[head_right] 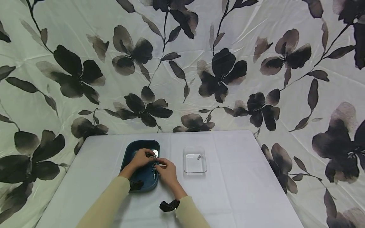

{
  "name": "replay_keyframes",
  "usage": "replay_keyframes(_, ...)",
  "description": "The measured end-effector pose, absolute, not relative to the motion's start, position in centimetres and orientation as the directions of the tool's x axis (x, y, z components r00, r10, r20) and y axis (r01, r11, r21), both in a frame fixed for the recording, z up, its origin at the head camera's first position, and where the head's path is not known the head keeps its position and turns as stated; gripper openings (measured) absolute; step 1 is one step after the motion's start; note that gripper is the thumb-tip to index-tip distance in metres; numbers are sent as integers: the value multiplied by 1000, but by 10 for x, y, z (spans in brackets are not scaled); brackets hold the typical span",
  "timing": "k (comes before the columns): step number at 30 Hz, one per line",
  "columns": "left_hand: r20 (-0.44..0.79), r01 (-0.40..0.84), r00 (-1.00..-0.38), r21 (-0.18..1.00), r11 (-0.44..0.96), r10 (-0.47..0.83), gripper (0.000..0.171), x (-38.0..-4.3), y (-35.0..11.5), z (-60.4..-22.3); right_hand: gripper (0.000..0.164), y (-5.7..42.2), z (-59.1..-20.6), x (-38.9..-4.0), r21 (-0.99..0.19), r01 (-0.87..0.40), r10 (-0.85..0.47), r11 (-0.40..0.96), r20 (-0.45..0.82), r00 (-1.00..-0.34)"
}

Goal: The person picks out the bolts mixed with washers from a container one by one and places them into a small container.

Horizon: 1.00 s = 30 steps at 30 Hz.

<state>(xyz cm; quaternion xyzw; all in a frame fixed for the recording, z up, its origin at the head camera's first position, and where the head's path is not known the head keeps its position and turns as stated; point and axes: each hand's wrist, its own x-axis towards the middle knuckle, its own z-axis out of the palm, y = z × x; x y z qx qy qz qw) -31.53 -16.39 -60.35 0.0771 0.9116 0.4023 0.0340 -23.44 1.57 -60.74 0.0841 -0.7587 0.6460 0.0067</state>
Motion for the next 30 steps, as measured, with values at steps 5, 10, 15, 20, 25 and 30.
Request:
replay_keyframes(5,10,93,-992,726,682,125,19,-316,-163,-604,30,14,-606,-233,-979,-143,-113,144,128,-985)
replay_keyframes(10,45,101,-994,702,705,98,12,-318,-163,-603,31,13,-605,-233,-975,-168,-104,147,153,-983)
replay_keyframes(15,35,90,-995,688,720,91,11,-317,-164,-605,31,15,-605,-231,-977,-139,-105,160,123,-987)
replay_keyframes(20,32,87,-996,687,722,89,11,-318,-163,-606,31,17,-605,-232,-980,-121,-107,159,105,-989)
replay_keyframes(25,55,121,-992,683,720,115,11,-316,-163,-606,32,17,-606,-232,-981,-126,-112,149,110,-988)
replay_keyframes(30,54,117,-992,688,716,111,11,-314,-163,-607,32,18,-612,-233,-971,-200,-125,129,184,-975)
